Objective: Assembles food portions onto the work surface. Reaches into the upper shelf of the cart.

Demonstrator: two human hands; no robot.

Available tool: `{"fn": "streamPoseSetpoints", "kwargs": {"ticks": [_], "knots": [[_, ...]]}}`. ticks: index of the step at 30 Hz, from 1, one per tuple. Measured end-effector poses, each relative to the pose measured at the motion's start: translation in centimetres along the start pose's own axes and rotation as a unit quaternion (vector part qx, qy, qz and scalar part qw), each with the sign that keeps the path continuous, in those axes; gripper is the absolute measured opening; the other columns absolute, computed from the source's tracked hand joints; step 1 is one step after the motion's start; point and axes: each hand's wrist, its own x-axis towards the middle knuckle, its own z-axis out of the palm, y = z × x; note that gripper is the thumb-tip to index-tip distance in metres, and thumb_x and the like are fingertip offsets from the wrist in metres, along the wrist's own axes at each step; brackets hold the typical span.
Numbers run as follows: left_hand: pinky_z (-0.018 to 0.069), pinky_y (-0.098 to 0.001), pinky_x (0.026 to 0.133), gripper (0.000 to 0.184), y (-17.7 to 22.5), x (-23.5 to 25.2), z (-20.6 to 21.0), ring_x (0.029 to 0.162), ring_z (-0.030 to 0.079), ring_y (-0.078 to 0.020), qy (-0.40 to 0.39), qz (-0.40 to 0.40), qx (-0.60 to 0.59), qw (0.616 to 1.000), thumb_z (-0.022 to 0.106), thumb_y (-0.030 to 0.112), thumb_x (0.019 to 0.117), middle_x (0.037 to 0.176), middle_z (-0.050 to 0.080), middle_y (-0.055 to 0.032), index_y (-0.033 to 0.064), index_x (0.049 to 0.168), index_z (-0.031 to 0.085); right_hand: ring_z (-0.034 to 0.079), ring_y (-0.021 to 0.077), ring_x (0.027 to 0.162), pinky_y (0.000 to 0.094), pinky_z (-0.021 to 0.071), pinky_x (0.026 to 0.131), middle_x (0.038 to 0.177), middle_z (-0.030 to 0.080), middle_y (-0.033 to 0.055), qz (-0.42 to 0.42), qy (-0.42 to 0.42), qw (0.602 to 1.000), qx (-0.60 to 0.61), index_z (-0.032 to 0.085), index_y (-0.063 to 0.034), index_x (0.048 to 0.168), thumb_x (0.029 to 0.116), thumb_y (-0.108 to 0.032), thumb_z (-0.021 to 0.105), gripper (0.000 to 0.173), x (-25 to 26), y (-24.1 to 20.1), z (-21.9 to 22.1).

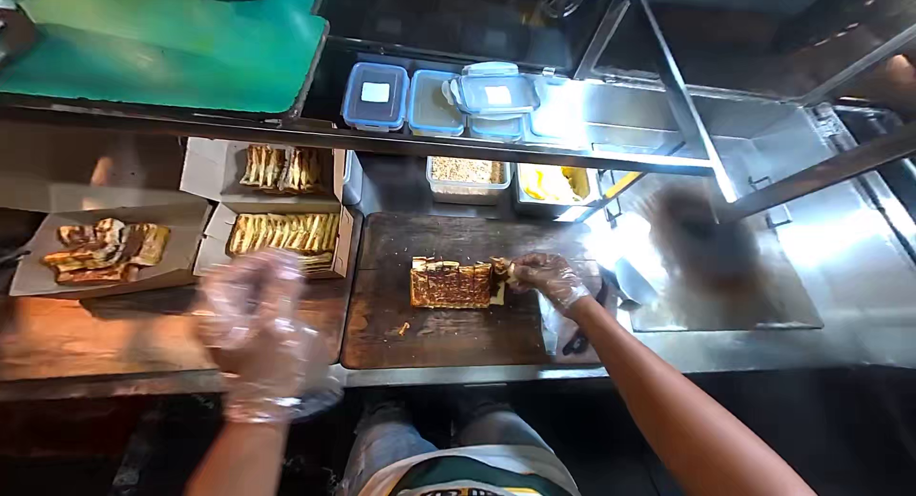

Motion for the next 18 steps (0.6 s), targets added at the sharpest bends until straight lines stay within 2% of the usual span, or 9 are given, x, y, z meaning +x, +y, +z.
{"fn": "streamPoseSetpoints", "kwargs": {"ticks": [3, 6, 9, 11, 12, 14, 15, 16, 18], "knots": [[0.0605, -0.0336, 0.09, 0.027, -0.1, -6.6, 5.6, 0.1, 0.07, -0.014, -0.097, -0.07, 0.013, 0.993, 0.069, 0.012, 0.095, 0.111, 0.072, -0.0073, -0.001, 0.118, 0.066, 0.073, 0.0202, 0.079, 0.0368, 0.0637, 0.077, 0.095, 0.075, 0.0138, -0.015, -0.016, 1.0, -0.018, 0.071, 0.0035, 0.112, 0.0956, -0.007, 0.07, 0.02, 0.1, 0.2, 0.0], [0.062, -0.0294, 0.087, 0.019, -1.4, -9.8, 8.8, 0.095, 0.072, -0.0093, -0.164, -0.053, 0.065, 0.983, 0.072, 0.017, 0.0925, 0.105, 0.075, -0.0017, 0.0069, 0.108, 0.075, 0.073, 0.0146, 0.093, 0.0358, 0.0621, 0.087, 0.106, 0.076, 0.0071, -0.095, -0.036, 0.975, -0.197, 0.075, -0.0041, 0.112, 0.0947, -0.012, 0.072, 0.019, -1.1, 1.0, 1.1], [0.0612, -0.0263, 0.084, 0.017, -2.1, -9.5, 10.4, 0.09, 0.071, -0.005, -0.171, 0.0, 0.143, 0.975, 0.073, 0.023, 0.0924, 0.101, 0.075, 0.0024, 0.0133, 0.105, 0.077, 0.069, 0.0146, 0.106, 0.0384, 0.0576, 0.097, 0.114, 0.073, 0.0043, -0.201, -0.045, 0.906, -0.369, 0.077, -0.0138, 0.113, 0.0942, -0.02, 0.073, 0.02, -2.4, 2.5, 2.2], [0.0611, -0.031, 0.086, 0.019, -2.0, -7.8, 10.4, 0.092, 0.071, -0.0071, -0.176, 0.024, 0.215, 0.96, 0.073, 0.027, 0.0931, 0.104, 0.075, 0.0019, 0.016, 0.108, 0.077, 0.068, 0.0137, 0.11, 0.038, 0.0561, 0.1, 0.115, 0.073, 0.0029, -0.229, 0.006, 0.892, -0.39, 0.077, -0.0174, 0.116, 0.0958, -0.022, 0.07, 0.022, -3.2, 2.4, 2.4], [0.0605, -0.0357, 0.088, 0.019, -1.7, -6.6, 10.2, 0.095, 0.071, -0.0096, -0.184, 0.009, 0.254, 0.95, 0.072, 0.029, 0.0944, 0.105, 0.075, 0.0016, 0.0185, 0.11, 0.077, 0.069, 0.0156, 0.108, 0.0391, 0.0571, 0.099, 0.114, 0.073, 0.0049, -0.239, 0.054, 0.895, -0.373, 0.077, -0.0149, 0.117, 0.096, -0.019, 0.07, 0.022, -3.4, 1.9, 2.5], [0.057, -0.0474, 0.093, 0.025, -1.2, -4.3, 10.2, 0.102, 0.071, -0.0181, -0.208, -0.029, 0.345, 0.915, 0.069, 0.038, 0.0969, 0.111, 0.074, -0.0011, 0.0226, 0.115, 0.075, 0.07, 0.0222, 0.11, 0.0473, 0.0562, 0.099, 0.118, 0.074, 0.0084, -0.175, 0.113, 0.903, -0.375, 0.074, -0.0121, 0.121, 0.1002, -0.018, 0.063, 0.024, -3.0, -0.3, 3.1], [0.0532, -0.0517, 0.098, 0.03, -1.2, -3.4, 10.4, 0.11, 0.069, -0.0221, -0.231, -0.048, 0.393, 0.889, 0.066, 0.043, 0.0977, 0.118, 0.073, -0.0021, 0.0251, 0.121, 0.072, 0.069, 0.025, 0.114, 0.0519, 0.0543, 0.102, 0.122, 0.073, 0.0091, -0.125, 0.105, 0.908, -0.386, 0.072, -0.0137, 0.126, 0.1025, -0.02, 0.06, 0.027, -2.6, -1.6, 3.6], [0.0494, -0.0543, 0.103, 0.038, -1.4, -2.5, 10.9, 0.118, 0.066, -0.0253, -0.253, -0.073, 0.434, 0.862, 0.064, 0.049, 0.0971, 0.126, 0.07, -0.003, 0.0265, 0.128, 0.069, 0.068, 0.0256, 0.117, 0.0546, 0.0523, 0.103, 0.126, 0.072, 0.0081, -0.076, 0.079, 0.91, -0.399, 0.069, -0.0178, 0.132, 0.1034, -0.024, 0.058, 0.031, -1.8, -2.7, 4.2], [0.0451, -0.0553, 0.108, 0.056, -2.1, -1.2, 11.8, 0.127, 0.06, -0.0283, -0.283, -0.128, 0.471, 0.826, 0.064, 0.057, 0.0938, 0.137, 0.064, -0.0049, 0.0259, 0.14, 0.06, 0.067, 0.0242, 0.118, 0.0567, 0.0529, 0.101, 0.125, 0.072, 0.0047, 0.003, 0.011, 0.895, -0.446, 0.062, -0.0298, 0.139, 0.0974, -0.034, 0.062, 0.042, 0.7, -3.8, 5.8]]}}
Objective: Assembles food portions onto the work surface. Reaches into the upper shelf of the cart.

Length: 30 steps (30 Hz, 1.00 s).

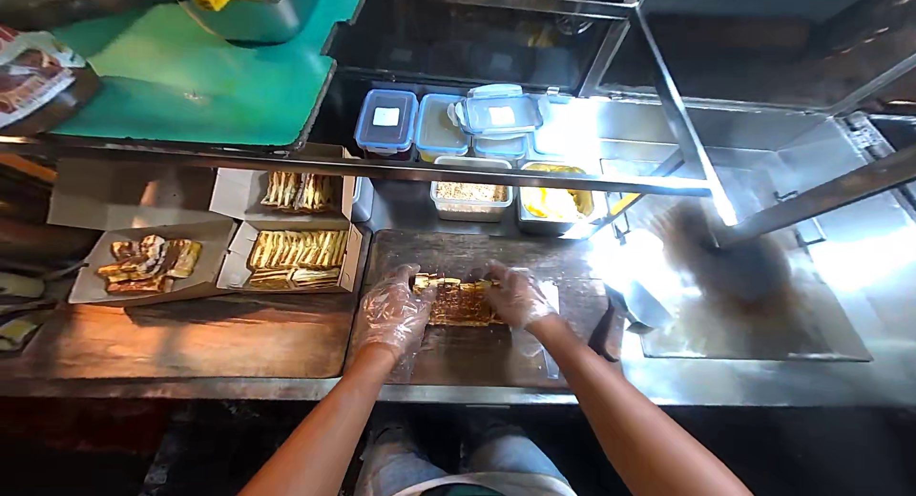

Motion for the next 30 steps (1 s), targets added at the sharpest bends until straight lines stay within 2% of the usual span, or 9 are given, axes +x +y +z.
{"fn": "streamPoseSetpoints", "kwargs": {"ticks": [2, 4, 7, 11, 15, 18, 22, 24, 30], "knots": [[0.0426, -0.0559, 0.11, 0.066, 0.0, 0.6, 0.4, 0.131, 0.056, -0.0304, -0.029, -0.038, -0.022, 0.999, 0.067, 0.058, 0.0913, 0.142, 0.059, -0.0084, 0.0225, 0.145, 0.054, 0.067, 0.0295, 0.116, 0.0598, 0.0539, 0.096, 0.122, 0.071, 0.0089, 0.001, -0.052, 0.996, -0.073, 0.055, -0.0312, 0.146, 0.0889, -0.039, 0.068, 0.059, 1.6, -1.1, 1.2], [0.0427, -0.0553, 0.111, 0.07, -0.5, 0.2, 1.3, 0.134, 0.054, -0.0301, -0.017, -0.069, -0.067, 0.995, 0.071, 0.058, 0.0884, 0.145, 0.057, -0.0091, 0.0224, 0.146, 0.053, 0.062, 0.0325, 0.123, 0.0582, 0.052, 0.1, 0.128, 0.067, 0.0122, -0.002, -0.077, 0.99, -0.116, 0.054, -0.0273, 0.146, 0.0857, -0.036, 0.072, 0.064, 2.7, -1.3, 2.2], [0.0422, -0.0554, 0.112, 0.072, -1.1, -1.3, 2.4, 0.136, 0.051, -0.0313, 0.038, -0.076, -0.116, 0.99, 0.072, 0.057, 0.0883, 0.149, 0.053, -0.0112, 0.0201, 0.147, 0.053, 0.067, 0.0295, 0.113, 0.0568, 0.0555, 0.093, 0.117, 0.071, 0.0092, 0.006, -0.082, 0.993, -0.087, 0.072, -0.0241, 0.121, 0.0771, -0.031, 0.081, 0.045, 3.7, -0.5, 2.5], [0.0447, -0.0492, 0.112, 0.048, -0.8, -4.2, 3.2, 0.135, 0.055, -0.0254, 0.129, 0.012, -0.091, 0.987, 0.066, 0.048, 0.0942, 0.143, 0.06, -0.0069, 0.0198, 0.134, 0.067, 0.069, 0.03, 0.104, 0.0567, 0.0557, 0.092, 0.107, 0.073, 0.0128, 0.025, -0.118, 0.991, -0.054, 0.075, -0.0113, 0.106, 0.0814, -0.028, 0.08, 0.031, 3.9, 0.5, 1.0], [0.0422, -0.0476, 0.114, 0.043, 0.0, -4.0, 3.2, 0.14, 0.051, -0.0244, 0.08, 0.037, -0.001, 0.996, 0.06, 0.05, 0.0961, 0.151, 0.054, -0.0033, 0.0301, 0.134, 0.067, 0.07, 0.032, 0.099, 0.0569, 0.0564, 0.088, 0.104, 0.073, 0.0154, 0.027, -0.106, 0.993, -0.033, 0.074, -0.0078, 0.104, 0.0859, -0.025, 0.077, 0.026, 2.7, -0.2, 0.6], [0.0399, -0.0493, 0.116, 0.05, -0.1, -2.6, 2.8, 0.143, 0.047, -0.0263, 0.06, -0.007, -0.01, 0.998, 0.062, 0.05, 0.0956, 0.155, 0.05, -0.0051, 0.027, 0.14, 0.062, 0.071, 0.0321, 0.098, 0.0565, 0.057, 0.087, 0.103, 0.073, 0.0152, 0.01, -0.082, 0.996, -0.026, 0.074, -0.0093, 0.105, 0.0865, -0.02, 0.077, 0.022, 2.7, -0.3, 1.0], [0.0442, -0.0478, 0.112, 0.061, -1.3, -1.7, 2.4, 0.135, 0.054, -0.0259, -0.007, -0.058, -0.093, 0.994, 0.072, 0.047, 0.0905, 0.148, 0.055, -0.0076, 0.023, 0.144, 0.056, 0.067, 0.0304, 0.114, 0.0576, 0.054, 0.095, 0.119, 0.071, 0.0107, 0.005, -0.089, 0.991, -0.095, 0.064, -0.0222, 0.134, 0.087, -0.037, 0.073, 0.05, 2.8, -2.3, 1.5], [0.0452, -0.047, 0.111, 0.063, -1.4, -1.9, 2.9, 0.132, 0.055, -0.0251, -0.028, -0.067, -0.115, 0.991, 0.073, 0.045, 0.0912, 0.148, 0.054, -0.0083, 0.0232, 0.147, 0.053, 0.066, 0.0313, 0.115, 0.0585, 0.0547, 0.093, 0.117, 0.071, 0.0107, 0.041, -0.082, 0.989, -0.114, 0.07, -0.0203, 0.123, 0.0826, -0.043, 0.074, 0.046, 3.0, -3.1, 2.9], [0.0494, -0.0401, 0.107, 0.067, -2.3, -2.1, 4.3, 0.127, 0.059, -0.0205, 0.001, -0.058, -0.232, 0.971, 0.08, 0.034, 0.0868, 0.146, 0.055, -0.0079, 0.0212, 0.147, 0.054, 0.068, 0.0314, 0.109, 0.0578, 0.0551, 0.092, 0.112, 0.072, 0.0124, 0.088, -0.112, 0.985, -0.1, 0.072, -0.0137, 0.112, 0.0798, -0.041, 0.08, 0.043, 3.7, -3.1, 2.8]]}}
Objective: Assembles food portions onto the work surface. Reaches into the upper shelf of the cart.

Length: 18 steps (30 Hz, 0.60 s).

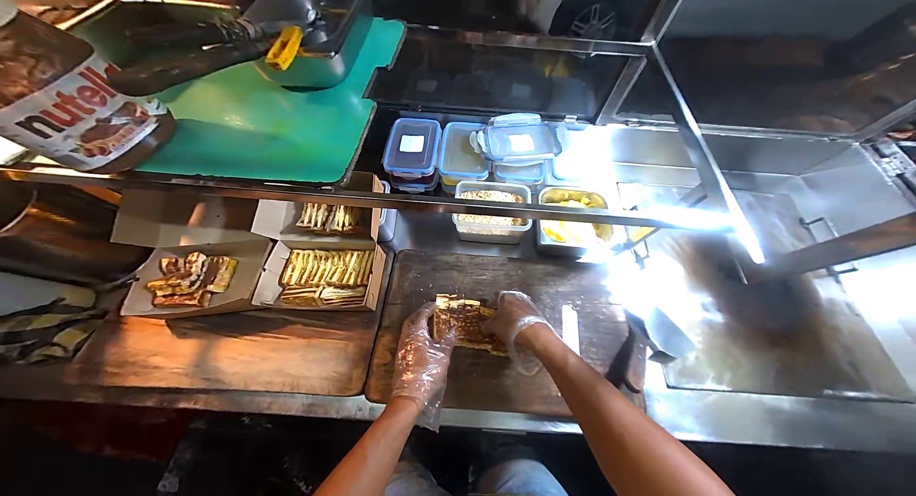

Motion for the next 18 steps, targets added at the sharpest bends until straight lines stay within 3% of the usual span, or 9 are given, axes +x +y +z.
{"fn": "streamPoseSetpoints", "kwargs": {"ticks": [4, 6, 8, 11, 15, 18], "knots": [[0.0556, -0.0388, 0.097, 0.072, -0.6, 0.4, -0.5, 0.113, 0.066, -0.0189, -0.001, -0.013, -0.046, 0.999, 0.082, 0.031, 0.0847, 0.141, 0.059, -0.0075, 0.0202, 0.149, 0.052, 0.066, 0.0307, 0.113, 0.0571, 0.0542, 0.094, 0.115, 0.071, 0.0123, 0.009, 0.0, 1.0, -0.014, 0.071, -0.0136, 0.114, 0.084, -0.039, 0.076, 0.04, -0.3, -0.5, -0.2], [0.0518, -0.0416, 0.104, 0.073, 0.0, 0.9, -1.2, 0.121, 0.062, -0.0204, -0.001, 0.019, 0.022, 1.0, 0.08, 0.04, 0.0863, 0.146, 0.057, -0.007, 0.0218, 0.151, 0.05, 0.067, 0.0316, 0.112, 0.0571, 0.054, 0.094, 0.114, 0.071, 0.0131, 0.01, -0.004, 0.999, -0.033, 0.07, -0.0115, 0.112, 0.0849, -0.039, 0.075, 0.039, -0.2, -0.8, -0.3], [0.0415, -0.0449, 0.116, 0.074, 1.2, 1.8, -1.8, 0.141, 0.047, -0.0207, -0.02, 0.073, 0.116, 0.99, 0.073, 0.054, 0.0875, 0.156, 0.047, 0.0001, 0.0325, 0.153, 0.047, 0.067, 0.0326, 0.112, 0.0574, 0.0532, 0.094, 0.114, 0.071, 0.0143, 0.007, -0.011, 0.999, -0.04, 0.07, -0.0096, 0.111, 0.0867, -0.04, 0.074, 0.039, 0.0, -0.3, -0.6], [0.0394, -0.0492, 0.117, 0.074, 2.6, 3.3, -2.3, 0.147, 0.039, -0.0237, -0.065, 0.075, 0.155, 0.983, 0.071, 0.063, 0.0853, 0.162, 0.038, 0.0001, 0.0425, 0.152, 0.046, 0.069, 0.0344, 0.105, 0.0596, 0.0544, 0.089, 0.109, 0.072, 0.0163, 0.003, 0.004, 1.0, -0.02, 0.072, -0.0082, 0.109, 0.0878, -0.038, 0.075, 0.037, 0.5, 1.6, -1.2], [0.0465, -0.0506, 0.109, 0.068, 1.7, 4.3, -2.7, 0.129, 0.058, -0.025, -0.026, 0.004, 0.063, 0.998, 0.076, 0.05, 0.0878, 0.144, 0.058, -0.0059, 0.0263, 0.148, 0.053, 0.069, 0.0349, 0.104, 0.0622, 0.0548, 0.087, 0.109, 0.072, 0.0157, 0.003, 0.005, 0.999, -0.045, 0.072, -0.0104, 0.108, 0.0866, -0.036, 0.075, 0.034, 0.4, 2.3, -2.0], [0.0517, -0.0507, 0.101, 0.076, 0.5, 5.0, -3.6, 0.116, 0.064, -0.024, -0.059, -0.055, 0.025, 0.996, 0.085, 0.043, 0.0793, 0.128, 0.066, -0.0059, 0.0235, 0.146, 0.055, 0.064, 0.0332, 0.12, 0.0615, 0.0511, 0.098, 0.123, 0.07, 0.0118, -0.013, 0.062, 0.993, -0.098, 0.07, -0.0162, 0.121, 0.0912, -0.037, 0.068, 0.037, -1.8, 0.5, -2.5]]}}
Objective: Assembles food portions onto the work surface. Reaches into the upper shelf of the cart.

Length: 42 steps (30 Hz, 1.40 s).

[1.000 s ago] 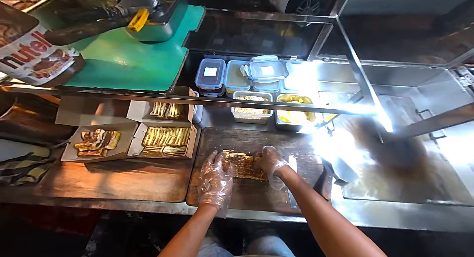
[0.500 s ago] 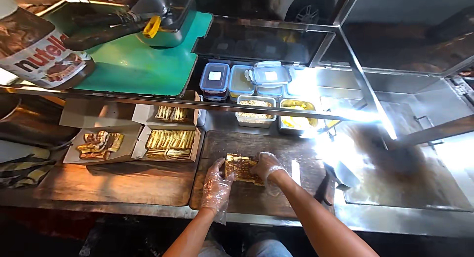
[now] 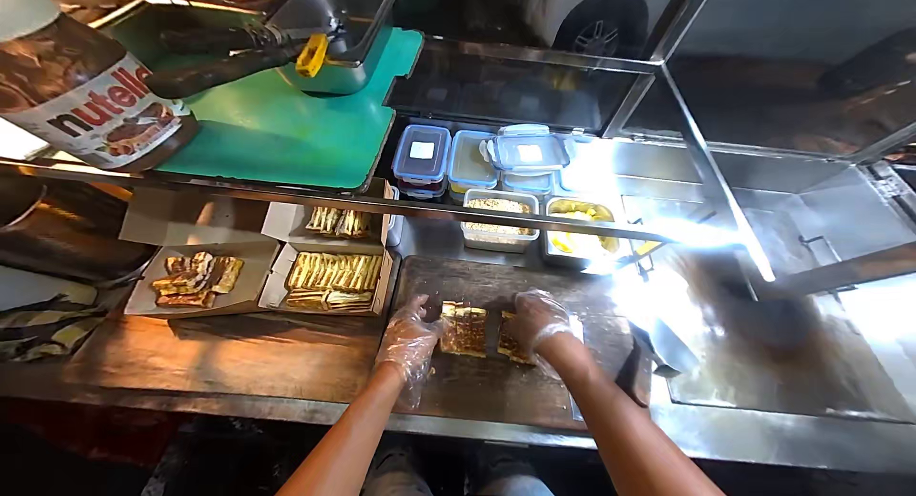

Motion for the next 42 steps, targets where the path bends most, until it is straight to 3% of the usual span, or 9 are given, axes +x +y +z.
{"fn": "streamPoseSetpoints", "kwargs": {"ticks": [6, 14, 20, 22, 27, 34, 37, 40, 42], "knots": [[0.053, -0.053, 0.094, 0.052, 1.3, 2.0, -0.2, 0.111, 0.064, -0.0279, -0.148, 0.016, 0.181, 0.972, 0.083, 0.037, 0.0761, 0.115, 0.068, -0.0105, 0.0134, 0.118, 0.063, 0.063, 0.0387, 0.12, 0.062, 0.0546, 0.092, 0.127, 0.066, 0.0174, -0.102, -0.031, 0.993, -0.046, 0.061, -0.0094, 0.133, 0.0842, -0.023, 0.074, 0.053, 1.9, -6.4, 1.3], [0.048, -0.0555, 0.104, 0.053, 3.1, 1.6, -1.1, 0.126, 0.058, -0.0339, -0.209, 0.076, 0.206, 0.953, 0.071, 0.023, 0.0862, 0.133, 0.061, -0.0185, 0.0049, 0.133, 0.055, 0.062, 0.041, 0.119, 0.0653, 0.0498, 0.099, 0.126, 0.066, 0.022, -0.116, -0.133, 0.983, -0.047, 0.064, -0.0052, 0.128, 0.0783, -0.027, 0.08, 0.057, 4.7, -7.6, 1.5], [0.0478, -0.0529, 0.107, 0.087, 0.2, 3.7, -2.1, 0.129, 0.058, -0.0341, -0.224, 0.158, 0.036, 0.961, 0.084, 0.017, 0.0749, 0.141, 0.057, -0.0195, 0.0121, 0.15, 0.041, 0.065, 0.0383, 0.112, 0.0623, 0.0522, 0.094, 0.117, 0.068, 0.0193, -0.077, -0.119, 0.99, 0.023, 0.063, -0.0075, 0.122, 0.0724, -0.024, 0.086, 0.058, 4.6, -7.9, 1.2], [0.0479, -0.0533, 0.107, 0.073, -0.2, 4.3, -3.0, 0.125, 0.06, -0.0336, -0.243, 0.184, 0.006, 0.952, 0.083, 0.02, 0.0776, 0.136, 0.061, -0.0191, 0.0087, 0.143, 0.053, 0.066, 0.0373, 0.106, 0.0609, 0.054, 0.09, 0.113, 0.068, 0.0193, -0.04, -0.113, 0.991, 0.052, 0.06, -0.0082, 0.124, 0.0709, -0.02, 0.086, 0.06, 3.6, -9.0, 0.2], [0.049, -0.0514, 0.104, 0.039, -2.2, 2.4, -15.2, 0.117, 0.063, -0.0316, -0.268, 0.29, -0.005, 0.919, 0.07, 0.014, 0.088, 0.124, 0.067, -0.0183, 0.0054, 0.126, 0.067, 0.068, 0.0301, 0.108, 0.0572, 0.0545, 0.093, 0.117, 0.07, 0.0124, -0.066, -0.063, 0.994, 0.063, 0.061, -0.0151, 0.131, 0.0834, -0.026, 0.076, 0.051, -2.2, -18.2, -3.4], [0.0517, -0.0403, 0.102, 0.044, -16.2, 7.1, -37.3, 0.112, 0.064, -0.02, -0.077, 0.316, 0.056, 0.944, 0.077, 0.04, 0.0877, 0.119, 0.069, -0.0084, 0.0145, 0.123, 0.07, 0.06, 0.0282, 0.129, 0.0457, 0.0492, 0.109, 0.132, 0.067, 0.0118, -0.219, 0.156, 0.962, 0.037, 0.069, -0.0155, 0.132, 0.0955, -0.015, 0.058, 0.038, -0.9, -45.3, 0.2], [0.0495, -0.0419, 0.105, 0.043, -20.9, 12.8, -38.0, 0.117, 0.062, -0.0207, -0.067, 0.312, 0.069, 0.945, 0.077, 0.03, 0.0873, 0.123, 0.068, -0.0084, 0.0137, 0.126, 0.068, 0.059, 0.0305, 0.132, 0.0483, 0.0492, 0.109, 0.139, 0.063, 0.0139, -0.191, 0.146, 0.97, 0.027, 0.063, -0.014, 0.139, 0.1003, -0.013, 0.052, 0.041, 3.1, -49.7, 3.3], [0.0459, -0.0509, 0.109, 0.047, -20.9, 15.0, -36.7, 0.127, 0.058, -0.0284, -0.151, 0.276, 0.199, 0.928, 0.069, 0.03, 0.0924, 0.138, 0.061, -0.0102, 0.0167, 0.137, 0.063, 0.049, 0.0311, 0.142, 0.0475, 0.0428, 0.116, 0.151, 0.053, 0.0165, -0.182, 0.058, 0.982, -0.004, 0.055, -0.0097, 0.147, 0.1002, -0.011, 0.049, 0.047, 5.3, -48.3, 6.0], [0.0463, -0.0567, 0.107, 0.047, -19.4, 14.4, -36.4, 0.128, 0.058, -0.0341, -0.17, 0.262, 0.287, 0.906, 0.063, 0.023, 0.094, 0.141, 0.06, -0.0119, 0.0174, 0.14, 0.06, 0.053, 0.0257, 0.139, 0.0413, 0.0432, 0.117, 0.147, 0.058, 0.0127, -0.199, 0.107, 0.974, 0.008, 0.059, -0.0112, 0.144, 0.1011, -0.014, 0.049, 0.044, 5.4, -46.3, 7.1]]}}
